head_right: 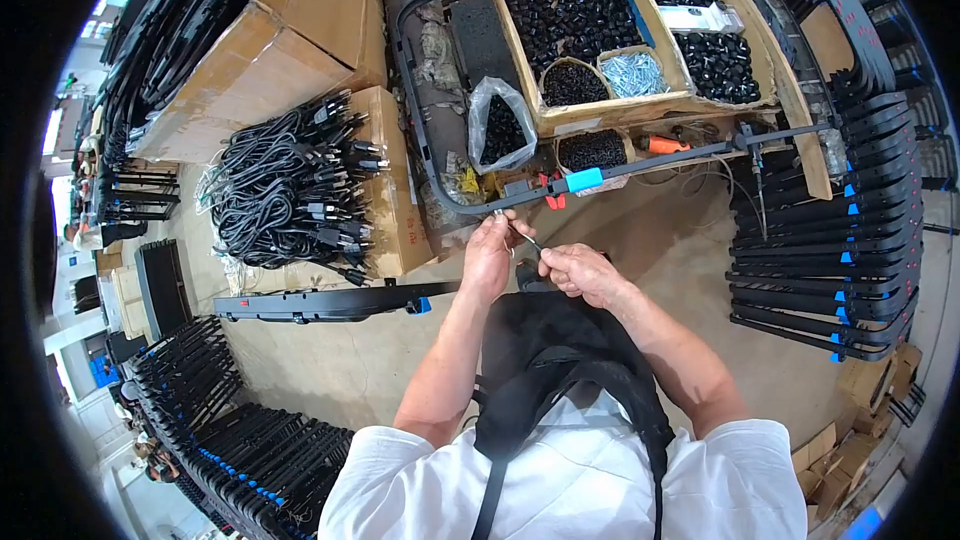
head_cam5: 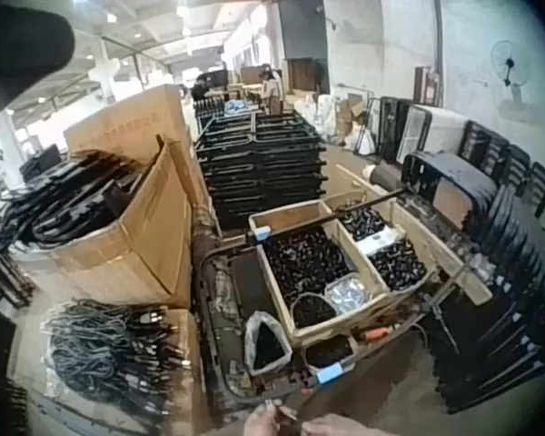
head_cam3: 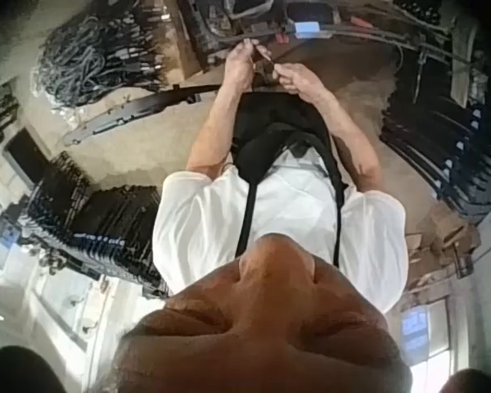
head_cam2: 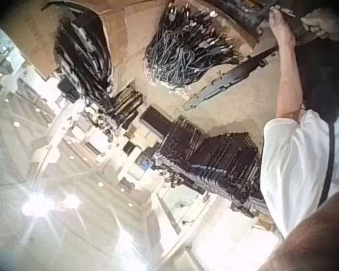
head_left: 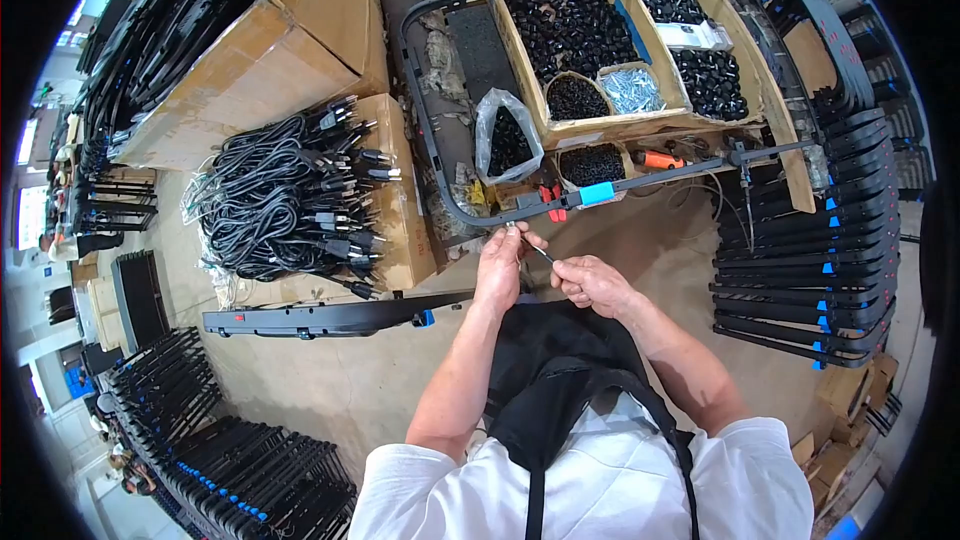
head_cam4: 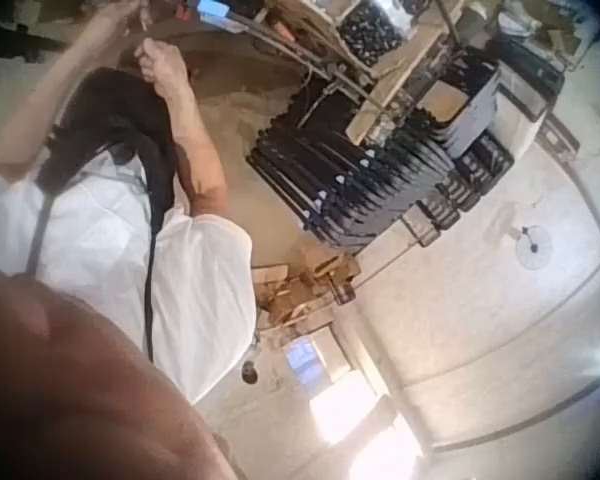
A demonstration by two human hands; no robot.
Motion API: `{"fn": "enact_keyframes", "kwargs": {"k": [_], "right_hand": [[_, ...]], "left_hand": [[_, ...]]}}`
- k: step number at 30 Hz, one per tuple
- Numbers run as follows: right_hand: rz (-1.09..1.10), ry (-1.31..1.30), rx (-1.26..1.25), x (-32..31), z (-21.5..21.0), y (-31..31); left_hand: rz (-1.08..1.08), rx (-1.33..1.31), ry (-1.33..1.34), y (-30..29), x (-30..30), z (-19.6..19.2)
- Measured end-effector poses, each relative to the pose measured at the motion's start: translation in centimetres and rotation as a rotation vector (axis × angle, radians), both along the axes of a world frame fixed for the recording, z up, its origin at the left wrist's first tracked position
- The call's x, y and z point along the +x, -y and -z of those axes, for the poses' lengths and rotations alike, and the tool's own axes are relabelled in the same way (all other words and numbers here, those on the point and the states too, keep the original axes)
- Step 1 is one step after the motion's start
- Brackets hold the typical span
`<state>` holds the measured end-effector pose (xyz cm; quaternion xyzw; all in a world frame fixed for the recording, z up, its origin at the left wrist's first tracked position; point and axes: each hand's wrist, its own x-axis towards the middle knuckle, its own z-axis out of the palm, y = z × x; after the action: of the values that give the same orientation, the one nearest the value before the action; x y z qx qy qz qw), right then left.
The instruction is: Assembling plastic covers and wire harnesses onto metal frames using an electric screwdriver and pliers.
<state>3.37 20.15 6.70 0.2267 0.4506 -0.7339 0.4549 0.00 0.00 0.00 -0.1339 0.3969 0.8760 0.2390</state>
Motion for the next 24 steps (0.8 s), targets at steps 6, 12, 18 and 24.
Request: {"fn": "enact_keyframes", "kwargs": {"k": [6, 12, 18, 24], "right_hand": [[0.056, -0.027, -0.062, -0.1, 1.5, 0.3], [-0.002, -0.06, -0.119, 0.8, 2.8, 1.2], [-0.003, -0.075, -0.157, 1.0, 3.0, 1.9], [0.0, -0.078, -0.162, 0.8, 3.7, 1.5]], "left_hand": [[-0.069, -0.604, 0.028, -1.2, -0.2, -2.0], [-0.161, -0.583, 0.092, -1.1, 0.0, -2.4], [-0.009, -0.793, 0.056, -0.8, -1.0, -4.2], [-0.193, -0.512, 0.176, -1.7, 0.0, -3.2]]}}
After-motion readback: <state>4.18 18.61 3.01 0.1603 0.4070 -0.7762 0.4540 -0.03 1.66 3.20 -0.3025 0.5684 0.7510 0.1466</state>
